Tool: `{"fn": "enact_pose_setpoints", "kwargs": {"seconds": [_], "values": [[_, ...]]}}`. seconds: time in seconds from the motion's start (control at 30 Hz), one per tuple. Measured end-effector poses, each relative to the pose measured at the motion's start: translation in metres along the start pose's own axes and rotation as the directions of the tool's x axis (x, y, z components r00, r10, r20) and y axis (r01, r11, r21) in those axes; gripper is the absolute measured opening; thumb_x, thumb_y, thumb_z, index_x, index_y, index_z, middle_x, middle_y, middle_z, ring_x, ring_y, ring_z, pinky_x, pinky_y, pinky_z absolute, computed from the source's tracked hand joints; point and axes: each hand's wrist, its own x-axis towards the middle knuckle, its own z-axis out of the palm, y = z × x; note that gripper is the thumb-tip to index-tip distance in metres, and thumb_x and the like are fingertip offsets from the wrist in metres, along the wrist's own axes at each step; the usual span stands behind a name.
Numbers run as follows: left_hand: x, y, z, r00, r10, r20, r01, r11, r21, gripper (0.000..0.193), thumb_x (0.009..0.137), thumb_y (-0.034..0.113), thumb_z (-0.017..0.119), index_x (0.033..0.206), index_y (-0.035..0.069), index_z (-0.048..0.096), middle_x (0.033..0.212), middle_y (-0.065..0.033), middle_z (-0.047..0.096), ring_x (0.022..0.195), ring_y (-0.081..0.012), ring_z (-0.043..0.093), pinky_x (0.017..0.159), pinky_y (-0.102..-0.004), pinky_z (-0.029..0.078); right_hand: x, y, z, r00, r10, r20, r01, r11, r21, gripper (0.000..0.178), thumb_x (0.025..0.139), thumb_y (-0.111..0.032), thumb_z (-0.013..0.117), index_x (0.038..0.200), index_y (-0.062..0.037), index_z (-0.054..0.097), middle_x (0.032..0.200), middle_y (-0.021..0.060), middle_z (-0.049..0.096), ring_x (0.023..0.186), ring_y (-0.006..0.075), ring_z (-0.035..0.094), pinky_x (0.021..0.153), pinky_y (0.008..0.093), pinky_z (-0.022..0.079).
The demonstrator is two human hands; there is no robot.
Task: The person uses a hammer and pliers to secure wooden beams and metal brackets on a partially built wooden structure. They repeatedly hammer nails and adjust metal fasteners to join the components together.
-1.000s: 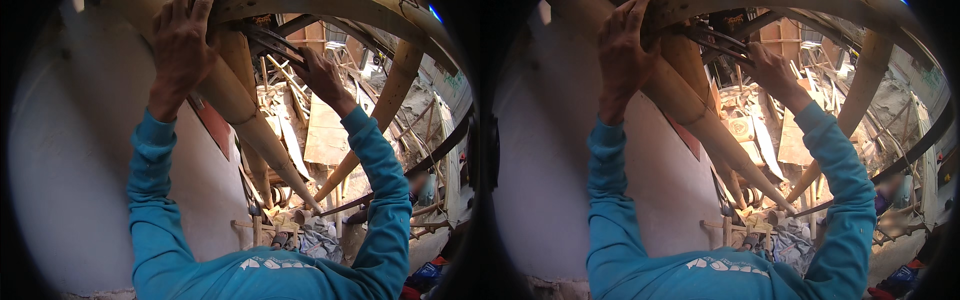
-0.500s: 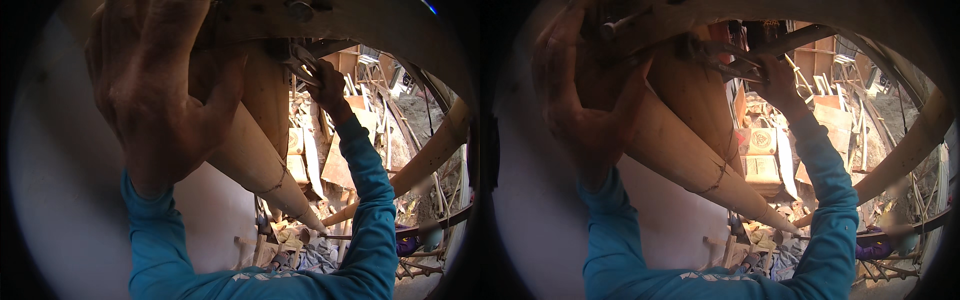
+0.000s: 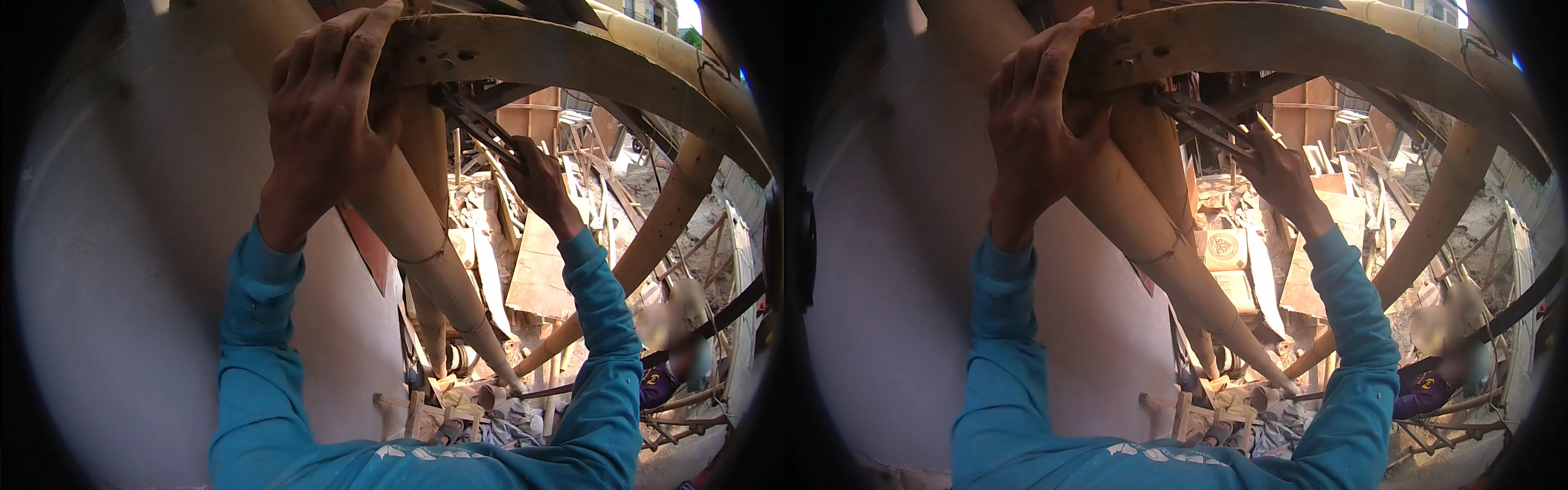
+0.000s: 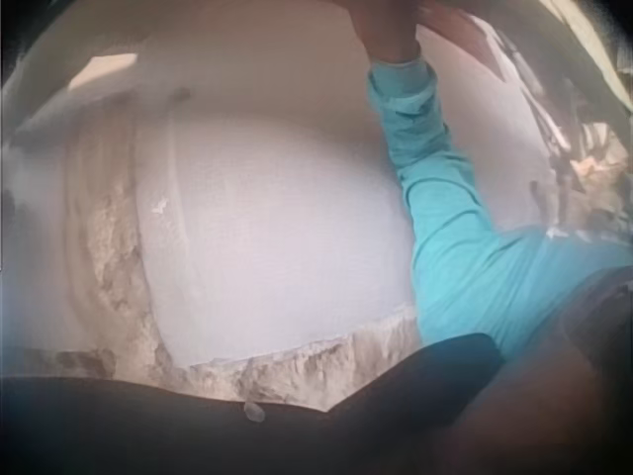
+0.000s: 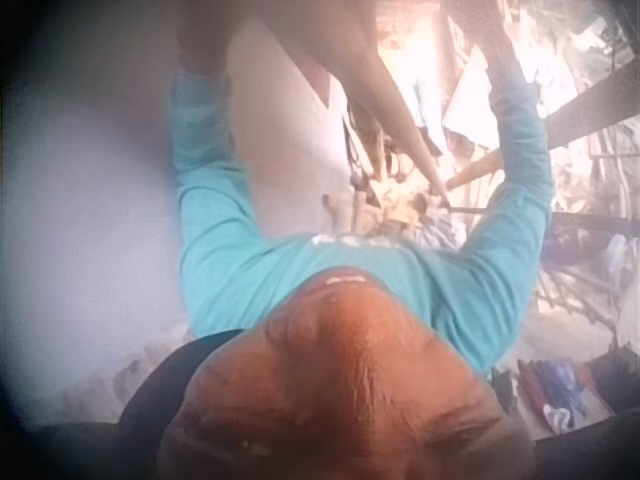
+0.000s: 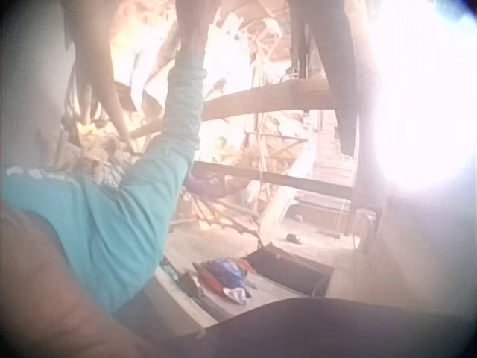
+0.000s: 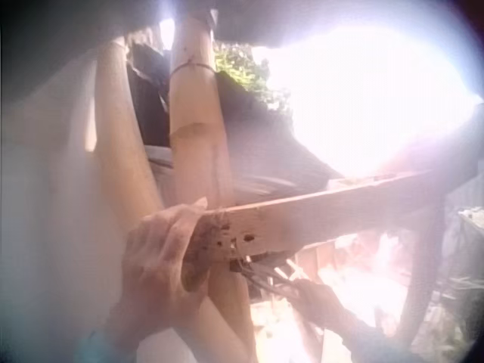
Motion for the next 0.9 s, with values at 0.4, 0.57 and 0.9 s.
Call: {"fn": "enact_pose_setpoints", "kwargs": {"seconds": [0.4,0.57,0.9], "values": [[-0.01,-0.006,0.015,0.996,-0.089,0.008,0.089,0.993,-0.08,0.088,0.067,0.007,0.078,0.149,0.018,0.048,0.134,-0.005,0.058,0.124,-0.0293,0.056,0.111,-0.0439,0.04,-0.037,-0.152,-0.024,0.679,0.099,0.727,-0.679,-0.291,0.674,0.059,0.109,-0.055,0.034,0.117,-0.0009,0.056,0.061,-0.0062,0.031,0.045,0.0041,0.03,0.039,0.0207,0.031],[-0.015,-0.001,0.013,0.995,-0.103,0.006,0.103,0.991,-0.079,0.079,0.071,0.009,0.075,0.146,0.014,0.049,0.132,-0.0096,0.059,0.121,-0.0319,0.056,0.108,-0.0452,0.042,-0.024,-0.131,-0.06,0.698,0.379,0.607,-0.715,0.406,0.569,0.062,0.109,-0.051,0.038,0.13,0.003,0.06,0.088,0.0136,0.072,0.07,0.017,0.069,0.07,0.0331,0.058],[-0.013,0.002,0.01,0.993,-0.119,0.015,0.12,0.989,-0.09,0.086,0.067,0.004,0.076,0.147,0.021,0.05,0.134,-0.0057,0.058,0.124,-0.0302,0.055,0.11,-0.0445,0.04,0.004,-0.151,-0.091,0.598,0.306,0.741,-0.801,0.254,0.542,0.058,0.111,-0.042,0.033,0.15,-0.0004,0.041,0.126,0.0269,0.066,0.109,0.0368,0.071,0.091,0.047,0.061]]}}
